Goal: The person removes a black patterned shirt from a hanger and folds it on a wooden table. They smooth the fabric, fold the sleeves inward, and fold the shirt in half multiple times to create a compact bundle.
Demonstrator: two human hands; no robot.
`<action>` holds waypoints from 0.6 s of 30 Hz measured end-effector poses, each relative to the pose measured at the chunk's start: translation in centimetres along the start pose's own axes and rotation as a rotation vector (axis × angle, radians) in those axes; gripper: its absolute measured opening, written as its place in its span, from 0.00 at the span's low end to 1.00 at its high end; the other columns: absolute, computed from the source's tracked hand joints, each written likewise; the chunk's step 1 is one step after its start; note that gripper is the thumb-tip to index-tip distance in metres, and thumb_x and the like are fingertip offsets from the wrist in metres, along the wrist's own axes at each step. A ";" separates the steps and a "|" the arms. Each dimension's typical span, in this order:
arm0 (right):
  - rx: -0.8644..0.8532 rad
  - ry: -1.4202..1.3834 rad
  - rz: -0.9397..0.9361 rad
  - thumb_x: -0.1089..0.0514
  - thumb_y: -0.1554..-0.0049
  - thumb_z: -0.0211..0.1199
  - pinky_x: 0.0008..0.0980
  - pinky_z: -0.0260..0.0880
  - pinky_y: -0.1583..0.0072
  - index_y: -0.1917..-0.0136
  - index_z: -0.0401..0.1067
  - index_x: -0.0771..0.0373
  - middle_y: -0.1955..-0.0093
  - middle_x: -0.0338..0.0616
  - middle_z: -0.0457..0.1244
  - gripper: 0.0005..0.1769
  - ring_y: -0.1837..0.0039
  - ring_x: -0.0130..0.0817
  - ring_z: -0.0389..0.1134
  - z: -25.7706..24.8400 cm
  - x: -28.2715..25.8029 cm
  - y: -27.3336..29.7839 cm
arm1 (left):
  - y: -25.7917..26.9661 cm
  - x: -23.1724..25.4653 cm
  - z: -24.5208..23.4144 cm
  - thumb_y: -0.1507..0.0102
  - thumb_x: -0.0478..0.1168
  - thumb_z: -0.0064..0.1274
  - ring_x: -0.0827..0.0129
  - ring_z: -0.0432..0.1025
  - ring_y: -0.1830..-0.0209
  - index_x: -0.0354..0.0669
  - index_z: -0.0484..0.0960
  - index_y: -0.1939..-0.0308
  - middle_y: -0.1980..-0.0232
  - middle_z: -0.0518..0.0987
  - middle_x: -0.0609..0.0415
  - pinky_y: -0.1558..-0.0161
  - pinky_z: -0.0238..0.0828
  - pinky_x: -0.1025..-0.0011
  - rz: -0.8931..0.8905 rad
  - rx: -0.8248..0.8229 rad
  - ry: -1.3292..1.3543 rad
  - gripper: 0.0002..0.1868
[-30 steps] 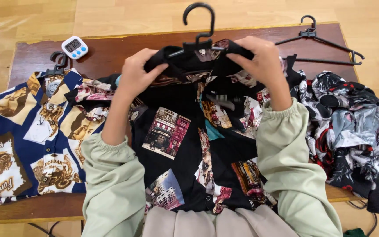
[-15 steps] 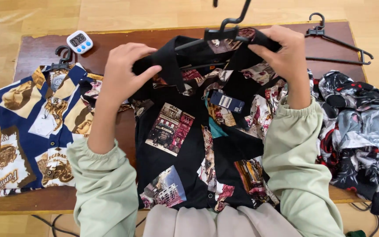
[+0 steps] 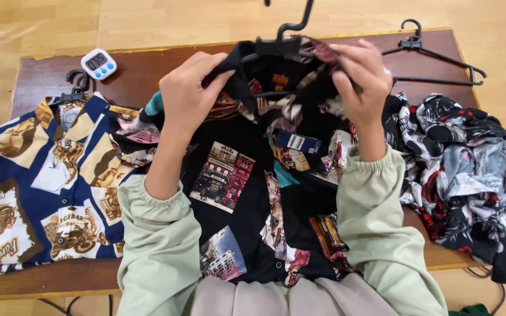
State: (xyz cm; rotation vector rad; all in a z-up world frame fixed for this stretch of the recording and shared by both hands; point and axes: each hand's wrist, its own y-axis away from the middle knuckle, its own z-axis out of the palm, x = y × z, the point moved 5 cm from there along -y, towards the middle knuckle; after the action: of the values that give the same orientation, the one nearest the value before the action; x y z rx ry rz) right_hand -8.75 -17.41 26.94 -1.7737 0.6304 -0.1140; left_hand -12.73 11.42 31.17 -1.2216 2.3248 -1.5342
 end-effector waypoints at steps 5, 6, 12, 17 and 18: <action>-0.076 -0.026 0.070 0.33 0.35 0.53 0.51 0.64 0.26 0.25 0.56 0.67 0.29 0.55 0.57 0.40 0.28 0.51 0.60 -0.3 -2.8 -1.7 | 0.7 0.2 -0.4 0.41 0.27 0.68 0.72 0.69 0.74 0.34 0.89 0.53 0.60 0.85 0.54 0.73 0.61 0.76 0.078 -0.082 0.042 0.12; -0.077 -0.021 0.075 0.33 0.35 0.53 0.51 0.64 0.26 0.25 0.56 0.67 0.29 0.55 0.57 0.40 0.28 0.51 0.60 -0.2 -3.8 -2.4 | 1.0 0.1 0.0 0.41 0.27 0.68 0.72 0.69 0.74 0.34 0.89 0.53 0.60 0.85 0.54 0.73 0.61 0.76 0.077 -0.086 0.048 0.12; -0.465 -0.467 0.278 0.67 0.33 0.52 0.30 0.64 0.48 0.55 0.76 0.72 0.47 0.52 0.71 0.14 0.55 0.34 0.64 3.1 -4.6 -4.3 | 1.8 1.0 0.0 0.43 0.29 0.66 0.70 0.70 0.73 0.37 0.87 0.55 0.62 0.83 0.56 0.70 0.64 0.74 0.111 -0.202 0.081 0.12; -0.339 -0.631 0.389 0.62 0.25 0.46 0.29 0.76 0.49 0.52 0.69 0.71 0.57 0.53 0.68 0.16 0.56 0.41 0.73 2.7 -0.2 -4.8 | 3.5 -1.9 -2.6 0.40 0.31 0.65 0.68 0.72 0.67 0.34 0.84 0.47 0.56 0.83 0.52 0.62 0.69 0.73 -0.176 -0.345 0.140 0.17; -0.344 -0.635 0.387 0.62 0.25 0.46 0.29 0.76 0.49 0.52 0.69 0.71 0.57 0.53 0.68 0.16 0.56 0.41 0.73 2.1 -0.5 -5.5 | 4.0 -2.3 -3.2 0.40 0.31 0.65 0.68 0.72 0.67 0.34 0.84 0.47 0.56 0.83 0.52 0.62 0.69 0.73 -0.180 -0.341 0.137 0.17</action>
State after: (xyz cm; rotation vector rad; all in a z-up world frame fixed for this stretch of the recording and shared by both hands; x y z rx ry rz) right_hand -6.40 -14.49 31.46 -1.8357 0.5263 0.8347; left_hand -15.02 15.99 28.74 -1.4784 2.7188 -1.3438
